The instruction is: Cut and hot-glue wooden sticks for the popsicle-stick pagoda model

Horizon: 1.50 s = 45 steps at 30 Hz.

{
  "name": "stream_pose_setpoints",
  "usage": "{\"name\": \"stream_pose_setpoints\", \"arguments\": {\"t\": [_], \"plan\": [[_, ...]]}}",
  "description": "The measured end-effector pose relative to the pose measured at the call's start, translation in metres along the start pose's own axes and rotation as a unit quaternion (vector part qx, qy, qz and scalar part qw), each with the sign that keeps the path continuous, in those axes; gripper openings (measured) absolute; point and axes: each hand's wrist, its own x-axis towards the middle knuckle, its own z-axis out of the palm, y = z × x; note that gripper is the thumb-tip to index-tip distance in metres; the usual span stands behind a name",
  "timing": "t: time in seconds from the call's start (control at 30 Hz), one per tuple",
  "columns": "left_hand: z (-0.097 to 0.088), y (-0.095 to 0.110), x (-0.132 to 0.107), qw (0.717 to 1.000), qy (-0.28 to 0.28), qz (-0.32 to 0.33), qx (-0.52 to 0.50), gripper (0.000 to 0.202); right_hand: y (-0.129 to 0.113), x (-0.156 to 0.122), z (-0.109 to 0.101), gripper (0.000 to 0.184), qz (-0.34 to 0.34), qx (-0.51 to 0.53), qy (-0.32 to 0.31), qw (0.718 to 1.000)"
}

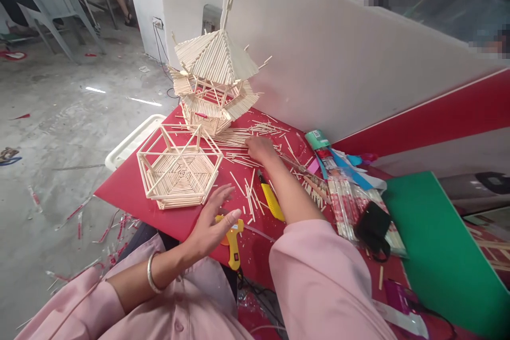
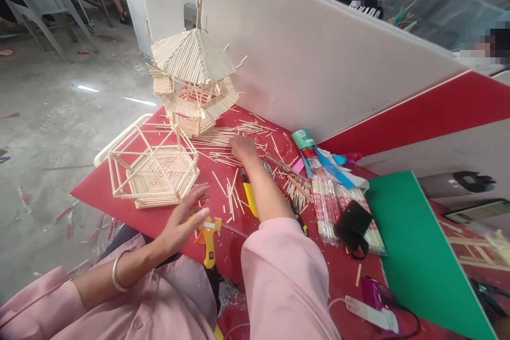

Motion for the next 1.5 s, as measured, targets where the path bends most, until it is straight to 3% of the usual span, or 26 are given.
{"name": "stream_pose_setpoints", "arguments": {"t": [0.23,0.47,0.6,0.7,0.77,0.83,0.9,1.0,1.07,1.13,1.2,1.27,1.37,1.43,1.5], "plan": [[-0.002,0.002,-0.003,1.0,-0.009,-0.004,-0.004,0.042,0.0,-0.006,-0.007,0.036,-0.01,-0.039,-0.005,0.999],[-0.002,0.014,-0.018,0.994,-0.043,0.052,0.09,0.033,0.016,-0.052,-0.032,0.03,0.052,-0.067,0.017,0.996],[-0.002,0.013,-0.028,0.98,-0.054,0.138,0.133,0.029,0.021,-0.092,-0.049,0.032,0.081,-0.074,0.041,0.993],[-0.007,0.016,-0.036,0.943,-0.036,0.258,0.208,0.025,0.017,-0.135,-0.067,0.029,0.075,-0.06,0.061,0.993],[-0.01,0.02,-0.04,0.912,-0.017,0.318,0.258,0.022,0.005,-0.171,-0.076,0.024,0.035,0.002,0.087,0.996],[-0.011,0.024,-0.044,0.895,0.0,0.336,0.292,0.022,-0.016,-0.208,-0.08,0.024,-0.033,0.057,0.096,0.993],[-0.012,0.025,-0.047,0.9,-0.003,0.31,0.305,0.024,-0.047,-0.241,-0.074,0.027,-0.11,0.12,0.112,0.98],[-0.017,0.014,-0.052,0.934,-0.05,0.225,0.274,0.029,-0.095,-0.274,-0.048,0.024,-0.128,0.19,0.149,0.962],[-0.027,0.003,-0.057,0.953,-0.046,0.183,0.237,0.027,-0.116,-0.286,-0.023,0.025,-0.081,0.237,0.191,0.949],[-0.038,-0.007,-0.06,0.965,-0.011,0.153,0.212,0.026,-0.122,-0.292,0.003,0.028,0.016,0.279,0.239,0.93],[-0.048,-0.014,-0.062,0.971,0.016,0.124,0.202,0.025,-0.113,-0.292,0.024,0.032,0.107,0.294,0.269,0.911],[-0.052,-0.015,-0.061,0.975,0.029,0.102,0.193,0.025,-0.093,-0.286,0.035,0.033,0.146,0.273,0.273,0.911],[-0.05,-0.011,-0.057,0.986,0.03,0.066,0.149,0.029,-0.051,-0.271,0.031,0.034,0.206,0.163,0.225,0.938],[-0.048,-0.006,-0.054,0.991,0.038,0.05,0.12,0.031,-0.025,-0.265,0.021,0.038,0.283,0.057,0.144,0.947],[-0.047,-0.001,-0.052,0.992,0.059,0.038,0.102,0.029,-0.004,-0.265,0.015,0.044,0.347,0.004,0.058,0.936]]}}
